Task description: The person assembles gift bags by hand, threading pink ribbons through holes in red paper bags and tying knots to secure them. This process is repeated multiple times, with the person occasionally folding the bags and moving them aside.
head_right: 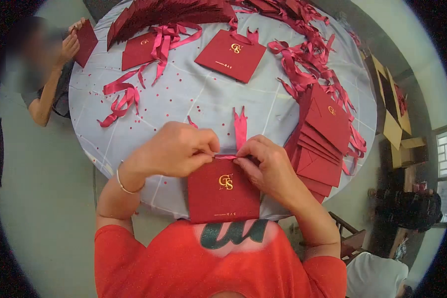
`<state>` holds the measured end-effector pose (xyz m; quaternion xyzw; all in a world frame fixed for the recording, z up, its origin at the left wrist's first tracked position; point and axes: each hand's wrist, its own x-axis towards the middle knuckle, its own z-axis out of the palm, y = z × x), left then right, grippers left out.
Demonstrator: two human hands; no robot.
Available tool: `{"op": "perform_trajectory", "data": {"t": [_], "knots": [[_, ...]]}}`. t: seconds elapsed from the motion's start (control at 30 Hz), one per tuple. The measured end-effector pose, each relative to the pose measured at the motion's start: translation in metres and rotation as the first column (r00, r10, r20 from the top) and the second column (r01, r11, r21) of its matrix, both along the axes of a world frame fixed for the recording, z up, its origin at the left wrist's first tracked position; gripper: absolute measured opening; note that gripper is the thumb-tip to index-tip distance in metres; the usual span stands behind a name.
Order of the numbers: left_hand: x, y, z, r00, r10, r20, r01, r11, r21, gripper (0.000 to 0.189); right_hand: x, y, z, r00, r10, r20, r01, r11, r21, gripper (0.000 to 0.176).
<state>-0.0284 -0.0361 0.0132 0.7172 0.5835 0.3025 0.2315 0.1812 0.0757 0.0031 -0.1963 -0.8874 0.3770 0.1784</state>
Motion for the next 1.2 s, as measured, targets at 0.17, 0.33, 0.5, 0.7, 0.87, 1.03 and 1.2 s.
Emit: {"op": "perform_trajectory", "data": {"t": [0.17,0.33,0.5,0.7,0.87,1.03,1.2], "knots": [[-0.017,0.003,-0.013,0.931,-0.12,0.344,0.16,0.983,-0.09,0.021,0.002,0.003,0.003,1.0,-0.021,0.022,0.022,0.999,-0.044,0.012],[-0.017,0.005,0.008,0.818,0.112,0.565,0.236,0.83,-0.506,0.023,0.005,0.007,0.001,0.999,0.009,0.03,-0.007,0.997,-0.079,0.008],[-0.023,0.007,-0.006,0.785,0.092,0.613,0.335,0.769,-0.545,0.02,0.006,0.008,0.006,0.973,-0.162,0.163,0.223,0.835,-0.503,0.006],[-0.014,0.008,-0.009,0.739,0.246,0.627,0.225,0.787,-0.574,0.016,0.0,-0.001,0.009,0.987,-0.133,-0.088,0.109,0.965,-0.238,0.011],[-0.014,0.007,-0.01,0.687,0.272,0.674,0.252,0.781,-0.572,0.017,-0.01,0.001,0.004,0.997,0.031,-0.076,-0.036,0.997,-0.074,0.011],[-0.019,0.007,-0.01,0.711,0.165,0.684,0.341,0.77,-0.54,0.018,-0.01,0.003,-0.002,0.994,0.081,-0.075,-0.092,0.984,-0.154,0.009],[-0.018,0.005,-0.008,0.742,0.157,0.652,0.357,0.73,-0.582,0.017,-0.011,0.003,-0.002,0.997,0.066,-0.046,-0.076,0.96,-0.271,0.007]]}}
